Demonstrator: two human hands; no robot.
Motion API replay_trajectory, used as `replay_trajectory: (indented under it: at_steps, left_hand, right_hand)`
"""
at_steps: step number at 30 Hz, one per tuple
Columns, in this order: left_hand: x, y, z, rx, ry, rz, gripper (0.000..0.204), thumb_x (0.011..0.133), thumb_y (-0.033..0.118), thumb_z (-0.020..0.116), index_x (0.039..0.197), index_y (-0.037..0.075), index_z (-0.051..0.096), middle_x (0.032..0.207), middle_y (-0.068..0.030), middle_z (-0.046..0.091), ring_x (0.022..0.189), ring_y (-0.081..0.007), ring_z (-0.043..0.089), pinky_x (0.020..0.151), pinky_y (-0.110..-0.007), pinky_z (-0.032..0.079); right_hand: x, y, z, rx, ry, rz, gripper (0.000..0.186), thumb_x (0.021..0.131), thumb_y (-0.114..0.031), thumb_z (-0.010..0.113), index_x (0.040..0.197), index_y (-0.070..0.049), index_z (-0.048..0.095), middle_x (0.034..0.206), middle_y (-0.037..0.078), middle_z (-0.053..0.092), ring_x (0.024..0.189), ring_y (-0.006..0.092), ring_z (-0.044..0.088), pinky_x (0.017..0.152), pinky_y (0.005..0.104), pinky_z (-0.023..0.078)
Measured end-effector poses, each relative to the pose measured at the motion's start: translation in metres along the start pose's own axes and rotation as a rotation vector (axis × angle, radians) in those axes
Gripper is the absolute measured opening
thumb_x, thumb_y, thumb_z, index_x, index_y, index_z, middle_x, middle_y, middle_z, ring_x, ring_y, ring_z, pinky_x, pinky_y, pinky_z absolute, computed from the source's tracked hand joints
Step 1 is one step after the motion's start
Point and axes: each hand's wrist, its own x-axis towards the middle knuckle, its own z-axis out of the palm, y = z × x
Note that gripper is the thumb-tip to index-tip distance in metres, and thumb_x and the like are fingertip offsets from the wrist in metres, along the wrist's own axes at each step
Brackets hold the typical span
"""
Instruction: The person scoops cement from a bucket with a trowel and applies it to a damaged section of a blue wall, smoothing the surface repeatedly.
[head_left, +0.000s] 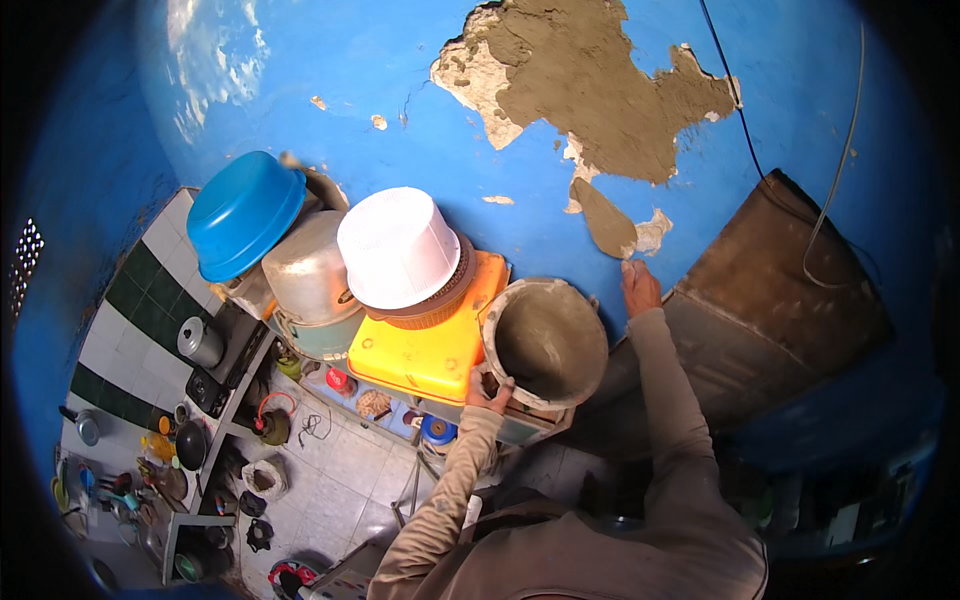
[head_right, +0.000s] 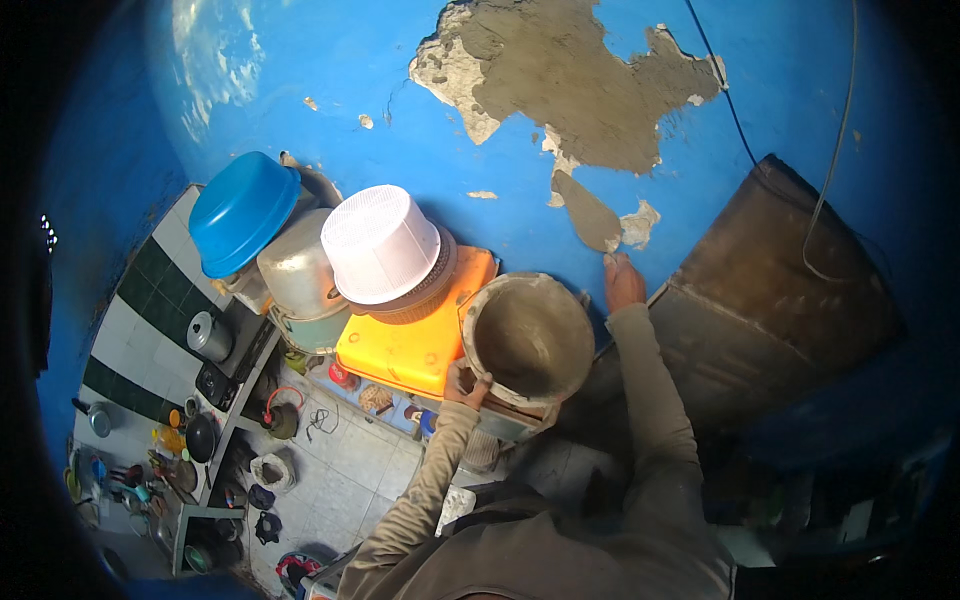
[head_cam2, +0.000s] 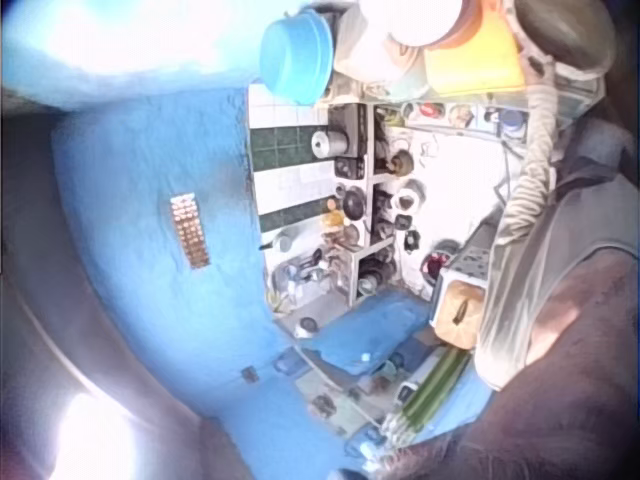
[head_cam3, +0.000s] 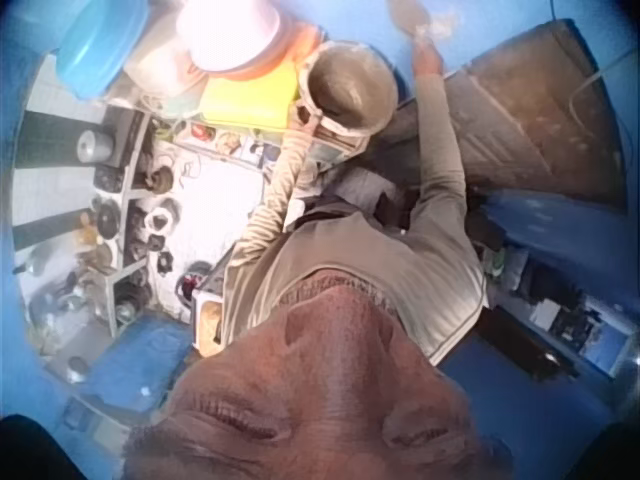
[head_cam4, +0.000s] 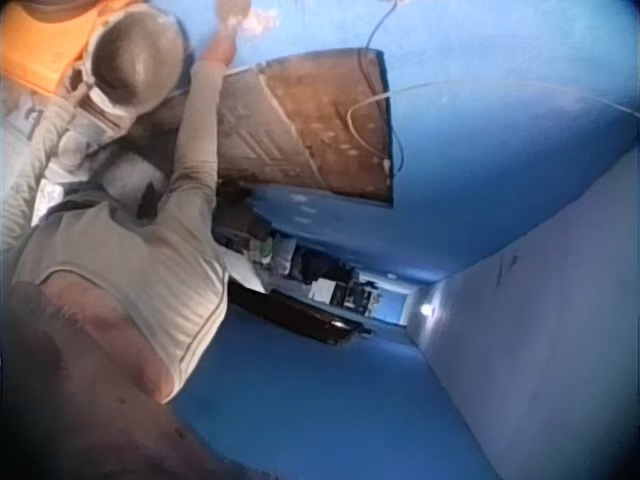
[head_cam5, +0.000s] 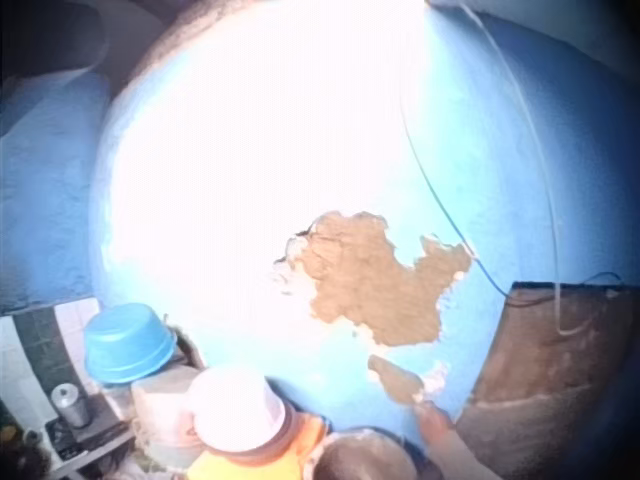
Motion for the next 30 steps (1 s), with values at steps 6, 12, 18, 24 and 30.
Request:
replay_trajectory:
  at_steps: [6, 12, 18, 24, 30]
  left_hand:
    - [0.002, -0.022, -0.004, -0.041, -0.014, 0.063, 0.036, 0.078, 0.002, 0.061, 0.108, -0.002, 0.043, 0.103, -0.011, 0.056, 0.097, -0.0177, 0.054, 0.087, -0.029, 0.04]
    - [0.005, -0.011, -0.002, -0.045, -0.022, 0.027, 0.036, 0.078, 0.001, 0.06, 0.109, -0.002, 0.042, 0.104, -0.0114, 0.056, 0.098, -0.0181, 0.053, 0.088, -0.029, 0.04]
    - [0.006, -0.017, 0.0, -0.12, -0.004, 0.029, 0.039, 0.076, 0.002, 0.064, 0.108, -0.001, 0.043, 0.1, -0.0091, 0.056, 0.093, -0.0156, 0.054, 0.085, -0.027, 0.041]
    - [0.005, -0.015, -0.002, -0.124, -0.002, 0.011, 0.04, 0.075, 0.001, 0.064, 0.109, -0.001, 0.042, 0.1, -0.0084, 0.056, 0.093, -0.015, 0.054, 0.084, -0.026, 0.041]
    - [0.009, -0.026, -0.004, -0.15, -0.054, 0.08, 0.036, 0.08, -0.001, 0.057, 0.111, -0.002, 0.041, 0.109, -0.0117, 0.053, 0.104, -0.0177, 0.05, 0.092, -0.03, 0.038]
  right_hand:
    - [-0.002, 0.008, 0.009, -0.075, -0.068, 0.069, 0.03, 0.09, -0.028, 0.043, 0.092, 0.001, 0.051, 0.081, 0.025, 0.058, 0.077, 0.0418, 0.055, 0.067, 0.048, 0.042]
    - [-0.007, 0.006, 0.006, -0.168, -0.017, 0.088, 0.03, 0.09, -0.026, 0.044, 0.095, 0.002, 0.051, 0.087, 0.028, 0.057, 0.082, 0.0457, 0.053, 0.07, 0.0501, 0.042]
    - [-0.027, 0.004, 0.001, -0.17, 0.023, 0.08, 0.027, 0.09, -0.025, 0.043, 0.091, 0.001, 0.049, 0.084, 0.027, 0.057, 0.082, 0.0452, 0.053, 0.068, 0.0486, 0.041]
    - [-0.039, 0.011, -0.005, -0.075, 0.018, 0.082, 0.028, 0.09, -0.026, 0.043, 0.085, 0.0, 0.05, 0.078, 0.022, 0.057, 0.074, 0.0409, 0.054, 0.065, 0.0439, 0.043]
    - [-0.04, 0.005, -0.038, 0.091, -0.156, -0.029, 0.028, 0.086, -0.027, 0.05, 0.093, 0.0, 0.054, 0.086, 0.021, 0.058, 0.08, 0.0398, 0.055, 0.067, 0.0434, 0.043]
